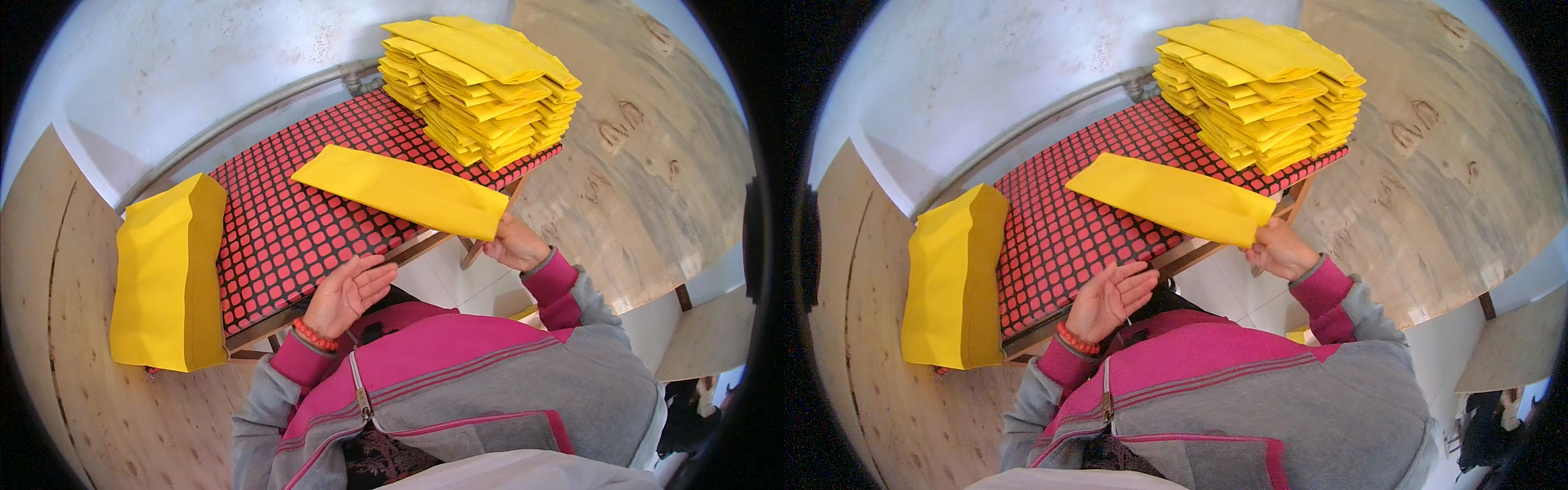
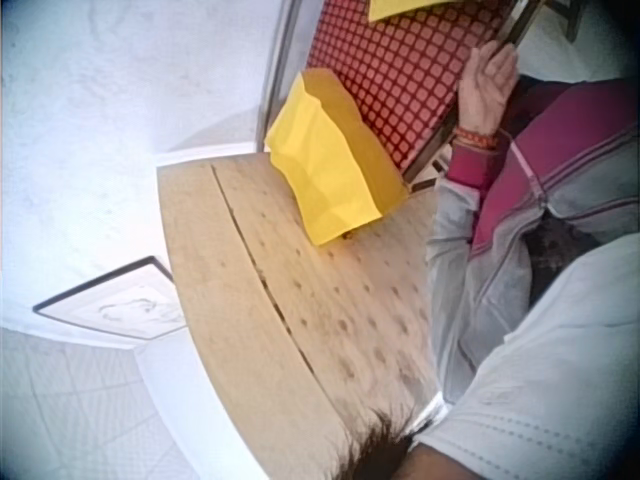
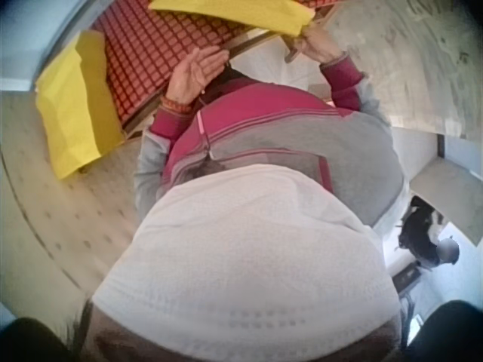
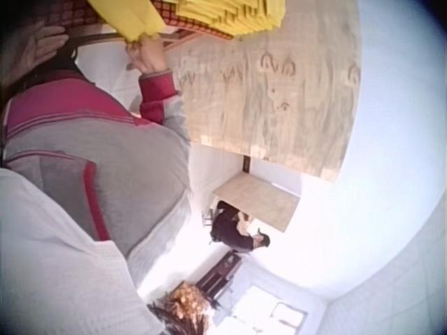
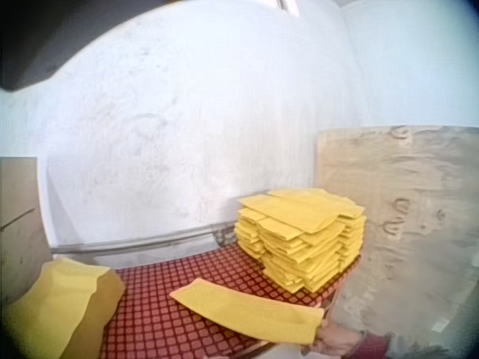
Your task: The person folds yellow paper sheets by hand on a patterned table, aligning edges and creasing folds. They repeatedly pick up sheets, fold them, and place them into a growing stack.
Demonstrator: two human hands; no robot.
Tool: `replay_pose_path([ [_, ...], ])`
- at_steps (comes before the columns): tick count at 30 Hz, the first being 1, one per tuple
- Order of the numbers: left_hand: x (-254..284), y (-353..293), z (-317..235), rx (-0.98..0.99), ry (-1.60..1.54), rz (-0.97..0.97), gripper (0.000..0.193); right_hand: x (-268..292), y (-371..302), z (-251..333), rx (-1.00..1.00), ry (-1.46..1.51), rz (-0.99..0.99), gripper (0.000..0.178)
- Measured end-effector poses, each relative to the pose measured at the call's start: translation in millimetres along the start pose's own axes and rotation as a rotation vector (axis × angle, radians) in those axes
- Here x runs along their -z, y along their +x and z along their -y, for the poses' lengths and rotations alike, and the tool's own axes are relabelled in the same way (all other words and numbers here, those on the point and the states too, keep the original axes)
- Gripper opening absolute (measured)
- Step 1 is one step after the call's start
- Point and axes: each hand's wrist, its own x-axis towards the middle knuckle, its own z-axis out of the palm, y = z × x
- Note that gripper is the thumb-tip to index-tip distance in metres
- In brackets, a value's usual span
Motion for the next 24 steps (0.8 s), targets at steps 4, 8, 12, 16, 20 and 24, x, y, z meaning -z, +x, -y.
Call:
replay_pose_path([
  [4,-3.4,8.5,-6.3,-0.102,-0.231,0.074,0.082,4.7,-31.4,18.5,-0.028,-0.065,0.084,0.027],
  [8,0.1,4.9,-23.7,-0.225,-0.401,-0.050,0.092,15.0,-62.3,38.9,-0.013,-0.144,0.186,0.036],
  [12,4.8,-0.6,-38.6,-0.231,-0.383,0.011,0.080,25.7,-77.1,60.2,0.107,-0.314,0.150,0.050],
  [16,-0.7,3.1,-59.5,-0.200,-0.321,0.087,0.069,29.8,-84.3,96.2,0.088,-0.423,0.168,0.055],
  [20,-16.2,-1.1,-93.9,-0.226,-0.129,0.101,0.068,31.6,-86.5,151.3,0.207,-0.604,0.206,0.055],
  [24,-34.0,10.2,-140.7,-0.266,0.099,0.084,0.053,39.1,-71.1,227.3,0.292,-0.778,0.240,0.058],
])
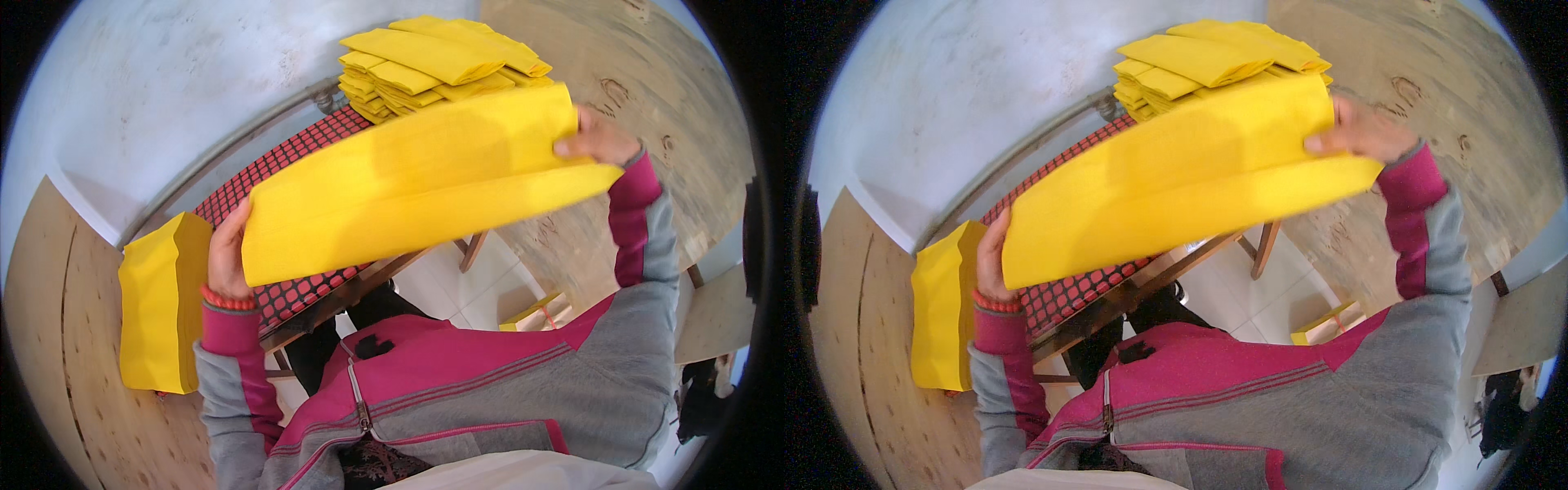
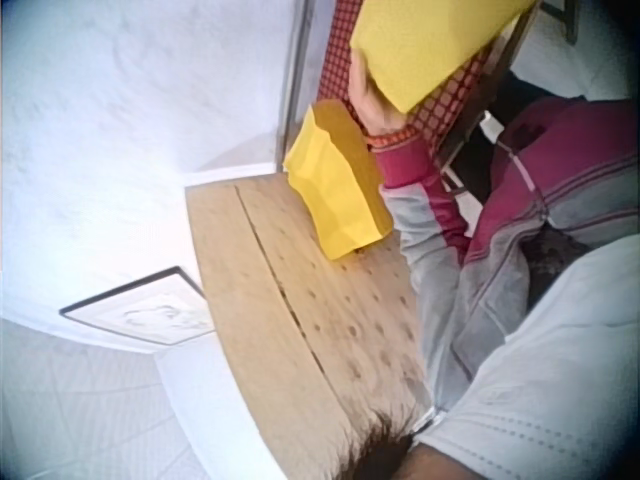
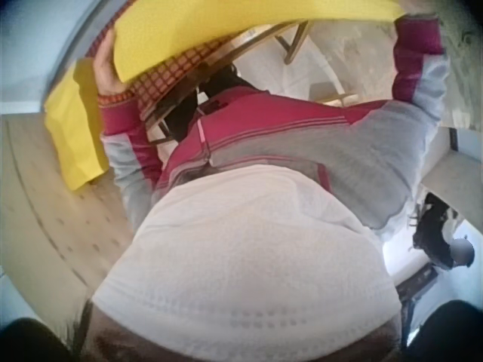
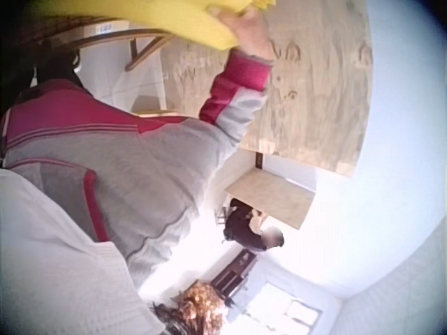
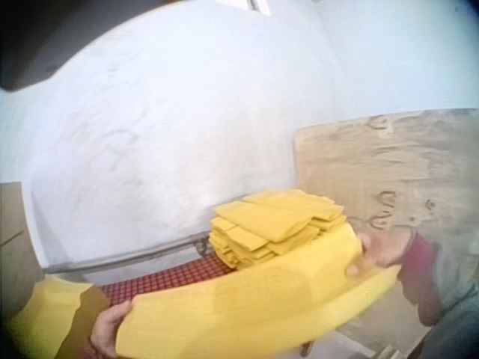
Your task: The person folds yellow paper sheets by hand on a patterned table, aligning edges and creasing folds. They repeatedly pick up sheets, fold them, and place them into a growing stack.
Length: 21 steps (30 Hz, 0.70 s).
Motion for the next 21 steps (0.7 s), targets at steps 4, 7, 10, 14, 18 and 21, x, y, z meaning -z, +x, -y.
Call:
replay_pose_path([
  [4,-19.2,68.1,-43.7,-0.034,0.335,0.007,0.041,81.5,56.4,40.3,0.039,-0.144,-0.023,0.056],
  [7,-45.9,135.0,-74.8,-0.064,0.431,0.062,0.038,141.6,104.9,53.7,-0.025,-0.285,-0.132,0.050],
  [10,-71.8,203.7,-104.0,-0.034,0.474,-0.094,0.037,186.8,145.3,60.0,-0.119,-0.491,-0.302,0.047],
  [14,-60.2,249.7,-113.7,-0.112,0.493,-0.116,0.036,201.6,188.9,55.3,-0.160,-0.301,-0.349,0.042],
  [18,-0.6,231.8,-117.5,-0.040,0.321,0.107,0.037,180.5,206.2,56.6,-0.066,-0.187,-0.358,0.042],
  [21,40.8,187.0,-118.0,0.028,0.080,0.161,0.039,163.0,199.2,59.2,0.150,-0.563,-0.255,0.031],
])
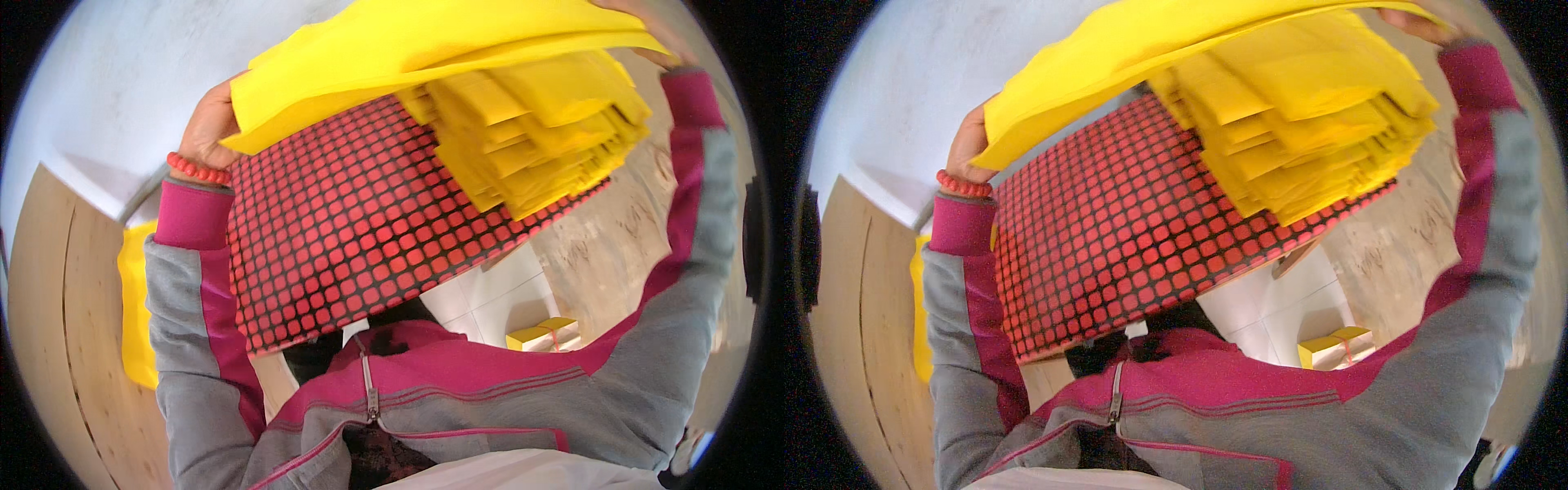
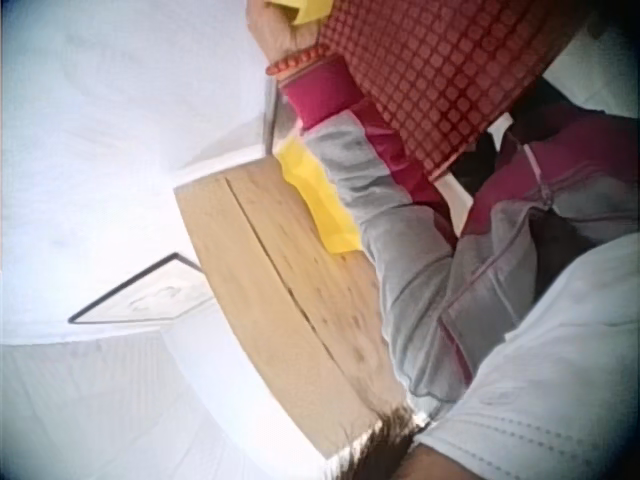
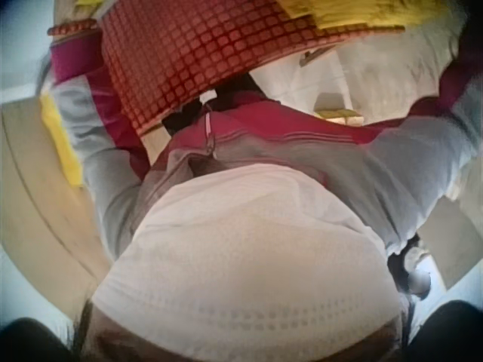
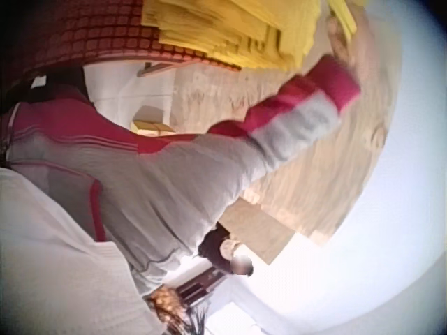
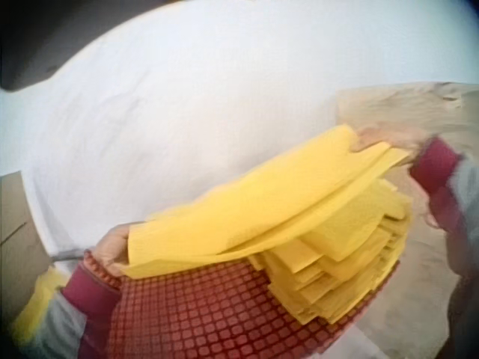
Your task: The person folds yellow paper sheets by hand on a patterned table, aligning edges and creasing folds. They repeatedly pick up sheets, fold them, and place them into a growing stack.
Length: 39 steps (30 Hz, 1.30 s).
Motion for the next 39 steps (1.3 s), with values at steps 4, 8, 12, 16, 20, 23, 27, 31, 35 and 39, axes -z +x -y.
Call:
replay_pose_path([
  [4,31.6,-101.7,7.8,-0.197,0.138,-0.090,0.041,-58.1,-36.6,-5.9,-0.225,0.679,0.112,0.048],
  [8,74.0,-217.5,46.2,-0.246,0.620,-0.292,0.046,-150.9,-100.9,15.8,-0.093,0.746,0.224,0.049],
  [12,101.1,-291.0,91.7,-0.178,0.848,-0.591,0.046,-259.8,-138.9,43.6,-0.346,0.742,0.457,0.047],
  [16,97.6,-301.3,119.5,-0.061,1.107,-0.772,0.044,-301.9,-157.9,56.6,-0.496,0.913,0.428,0.045],
  [20,97.1,-268.4,132.6,-0.111,-0.369,-0.198,0.049,-334.3,-155.3,35.5,-0.525,0.994,0.434,0.044],
  [23,74.1,-264.9,155.1,-0.337,-0.516,-0.178,0.065,-353.4,-162.8,15.9,-0.591,1.013,0.279,0.044],
  [27,26.1,-252.2,174.5,-0.342,-0.289,-0.668,0.071,-375.7,-180.4,16.3,-0.503,1.038,0.107,0.041],
  [31,-4.3,-233.2,179.5,-0.273,-0.263,-0.788,0.067,-390.7,-196.0,46.2,-0.545,1.075,0.094,0.042],
  [35,-9.9,-223.1,186.0,-0.301,-0.198,-0.780,0.067,-397.3,-207.7,72.6,-0.583,1.124,0.238,0.044],
  [39,-15.5,-215.9,197.5,-0.388,-0.096,-0.799,0.065,-386.8,-215.6,72.4,-0.743,1.140,0.437,0.046],
])
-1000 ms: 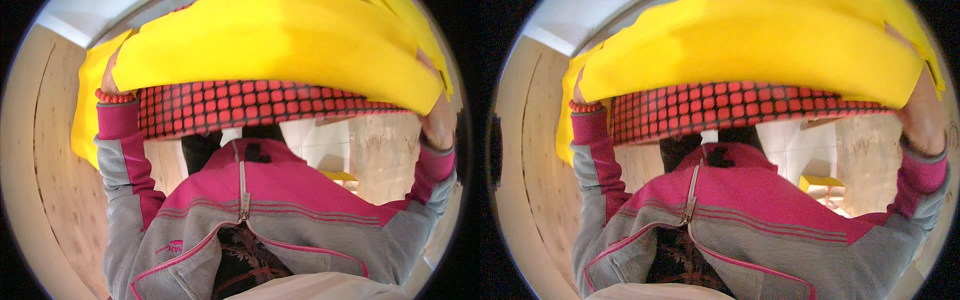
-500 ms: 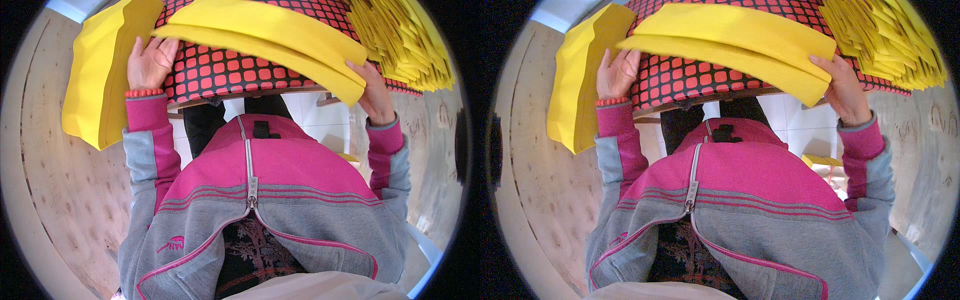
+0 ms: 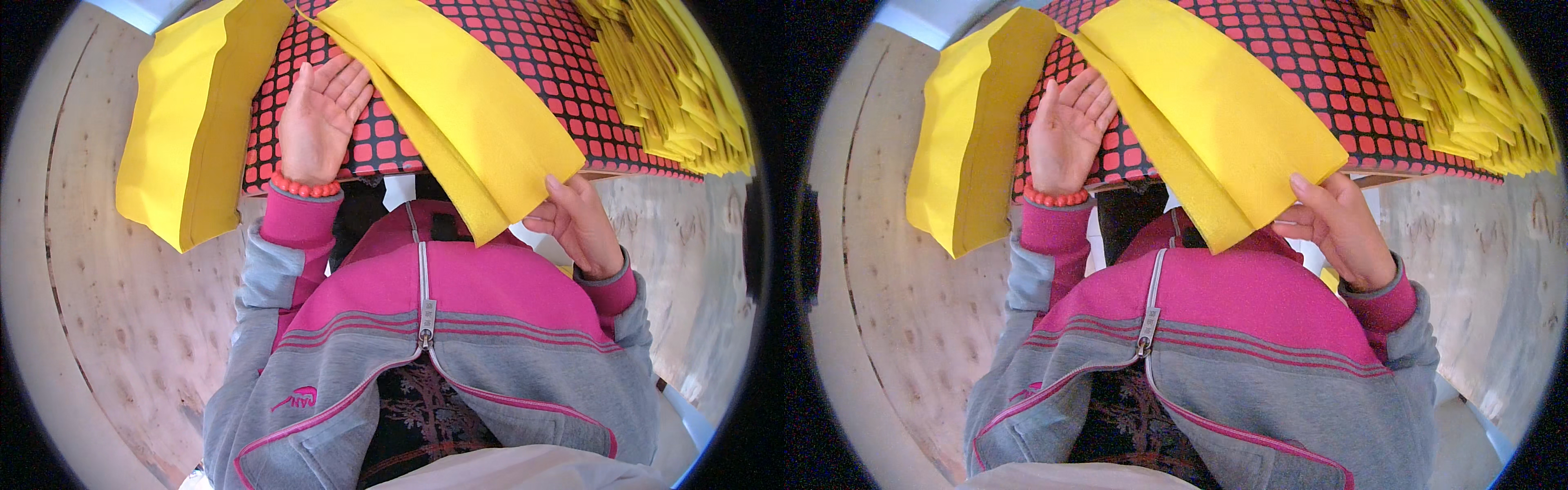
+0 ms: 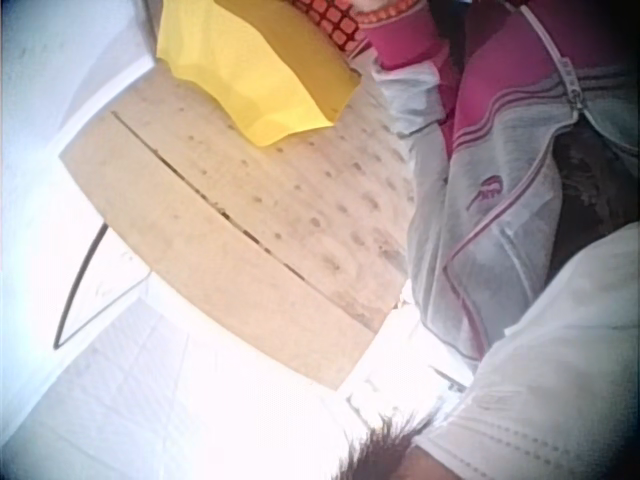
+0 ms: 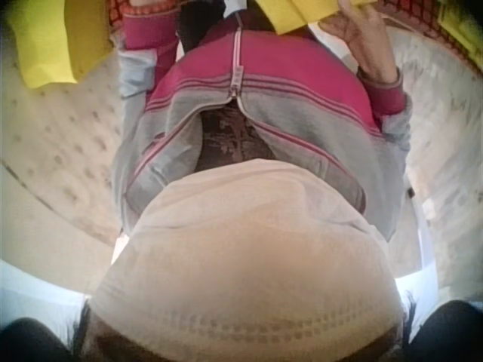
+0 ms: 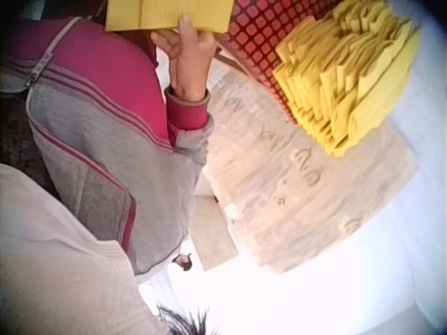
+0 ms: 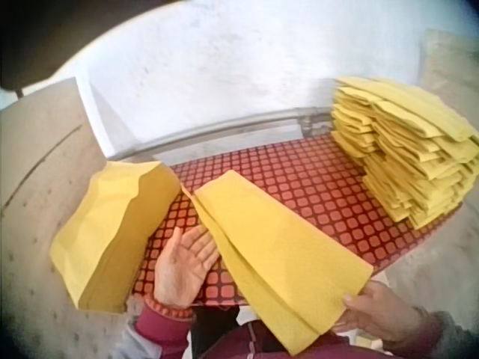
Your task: The person folds yellow paper sheets by hand on a patterned table, aligning edges and creasing folds. They repeatedly pick up sheets, fold them, and place them into a growing stack.
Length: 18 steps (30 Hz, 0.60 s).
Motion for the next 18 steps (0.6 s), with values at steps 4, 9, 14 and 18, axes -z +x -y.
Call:
replay_pose_path([
  [4,-11.8,-4.8,6.5,-0.133,0.258,-0.005,0.054,21.5,-2.9,-6.8,-0.031,0.056,0.107,0.046],
  [9,-16.0,-6.7,17.4,-0.405,0.702,0.096,0.028,43.6,3.2,-26.9,-0.069,0.198,0.155,0.048],
  [14,-15.5,3.8,32.1,-0.698,1.285,0.308,0.028,40.3,3.9,-41.1,-0.032,0.115,0.141,0.050],
  [18,-29.9,2.5,37.6,-0.787,1.416,0.318,0.027,25.3,7.7,-51.4,-0.012,-0.027,0.129,0.050],
])
